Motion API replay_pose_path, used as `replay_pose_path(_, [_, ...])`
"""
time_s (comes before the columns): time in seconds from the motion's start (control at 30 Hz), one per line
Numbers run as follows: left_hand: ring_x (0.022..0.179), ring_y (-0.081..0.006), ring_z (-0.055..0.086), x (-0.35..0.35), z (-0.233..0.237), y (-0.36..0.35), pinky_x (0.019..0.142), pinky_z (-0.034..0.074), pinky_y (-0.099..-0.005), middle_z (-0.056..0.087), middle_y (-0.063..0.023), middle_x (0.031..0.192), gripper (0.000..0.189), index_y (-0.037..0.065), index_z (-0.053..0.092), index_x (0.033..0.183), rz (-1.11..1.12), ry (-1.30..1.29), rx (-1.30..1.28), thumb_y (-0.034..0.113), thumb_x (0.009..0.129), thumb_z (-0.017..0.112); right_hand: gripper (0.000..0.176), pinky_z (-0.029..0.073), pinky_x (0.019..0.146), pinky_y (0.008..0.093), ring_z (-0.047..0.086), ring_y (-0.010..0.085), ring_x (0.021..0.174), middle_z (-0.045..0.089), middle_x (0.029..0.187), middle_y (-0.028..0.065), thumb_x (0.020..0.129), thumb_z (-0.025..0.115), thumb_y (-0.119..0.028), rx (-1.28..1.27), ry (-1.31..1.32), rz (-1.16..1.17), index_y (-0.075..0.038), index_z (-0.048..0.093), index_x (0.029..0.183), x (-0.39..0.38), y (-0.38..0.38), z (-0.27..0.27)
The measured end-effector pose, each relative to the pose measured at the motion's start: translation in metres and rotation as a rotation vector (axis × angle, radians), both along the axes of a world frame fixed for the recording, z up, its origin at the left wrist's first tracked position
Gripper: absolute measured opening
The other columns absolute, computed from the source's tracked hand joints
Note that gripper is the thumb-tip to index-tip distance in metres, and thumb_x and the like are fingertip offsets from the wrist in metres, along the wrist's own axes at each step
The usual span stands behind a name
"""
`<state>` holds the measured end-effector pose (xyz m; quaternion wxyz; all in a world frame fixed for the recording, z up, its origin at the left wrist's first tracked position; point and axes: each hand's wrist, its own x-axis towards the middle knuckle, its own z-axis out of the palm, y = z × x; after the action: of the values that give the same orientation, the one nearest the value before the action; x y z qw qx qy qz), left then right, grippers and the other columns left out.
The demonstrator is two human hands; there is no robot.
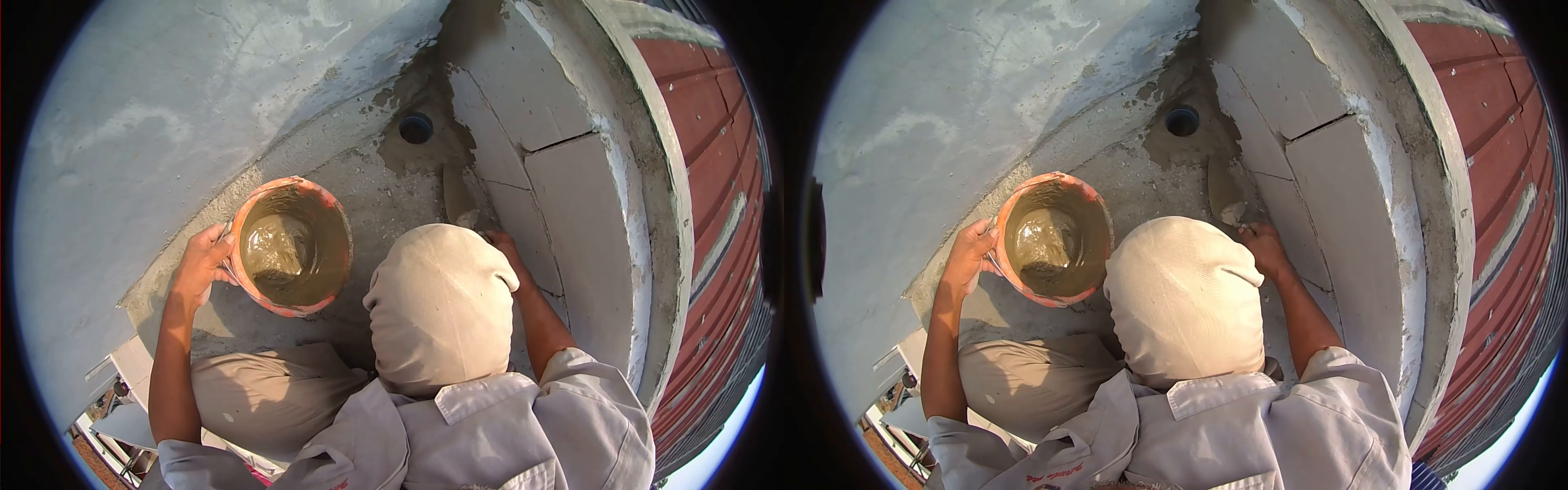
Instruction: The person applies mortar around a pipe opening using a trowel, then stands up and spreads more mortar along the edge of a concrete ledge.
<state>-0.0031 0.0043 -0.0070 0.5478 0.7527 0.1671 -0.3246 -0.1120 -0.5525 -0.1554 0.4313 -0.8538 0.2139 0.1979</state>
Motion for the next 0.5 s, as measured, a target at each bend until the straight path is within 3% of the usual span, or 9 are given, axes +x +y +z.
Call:
replay_pose_path(0.07, [0.073, -0.0119, 0.068, -0.003, 0.005, -0.005, 0.058, 0.059, -0.028, 0.071, -0.0066, 0.095, 0.033, -0.001, 0.063, 0.123, 0.022, -0.008, -0.014, 0.027, 0.106, 0.059, 0.038, 0.05, 0.079, 0.0421, 0.067, 0.0317, 0.084, 0.071, 0.092, 0.025, 0.1, 0.063, -0.029, 0.088, 0.083, -0.034, 0.008, 0.07, 0.105, 0.004, -0.002, -0.005])
replay_pose_path(0.17, [0.073, -0.0113, 0.068, -0.005, 0.003, 0.002, 0.058, 0.059, -0.0276, 0.071, -0.0063, 0.095, 0.032, -0.001, 0.063, 0.123, 0.022, -0.005, -0.006, 0.026, 0.106, 0.059, 0.039, 0.05, 0.079, 0.0411, 0.066, 0.0279, 0.082, 0.071, 0.09, 0.0224, 0.1, 0.064, -0.03, 0.172, -0.064, -0.094, 0.008, 0.071, 0.1, -0.006, 0.004, -0.006])
replay_pose_path(0.37, [0.071, -0.011, 0.068, -0.001, -0.004, 0.011, 0.057, 0.059, -0.0275, 0.07, -0.006, 0.092, 0.031, 0.0, 0.064, 0.12, -0.001, 0.016, -0.002, 0.026, 0.106, 0.06, 0.038, 0.05, 0.077, 0.0395, 0.061, 0.0213, 0.078, 0.071, 0.086, 0.0165, 0.099, 0.066, -0.031, 0.127, -0.078, -0.11, 0.006, 0.069, 0.093, -0.034, -0.006, -0.023])
replay_pose_path(0.5, [0.069, -0.0107, 0.067, 0.001, -0.002, 0.004, 0.057, 0.059, -0.0277, 0.069, -0.0052, 0.089, 0.029, 0.001, 0.064, 0.117, -0.002, 0.011, -0.025, 0.027, 0.105, 0.061, 0.034, 0.051, 0.077, 0.0391, 0.063, 0.0213, 0.08, 0.072, 0.089, 0.0167, 0.099, 0.066, -0.027, 0.155, -0.083, -0.066, 0.006, 0.069, 0.102, -0.036, -0.004, -0.003])
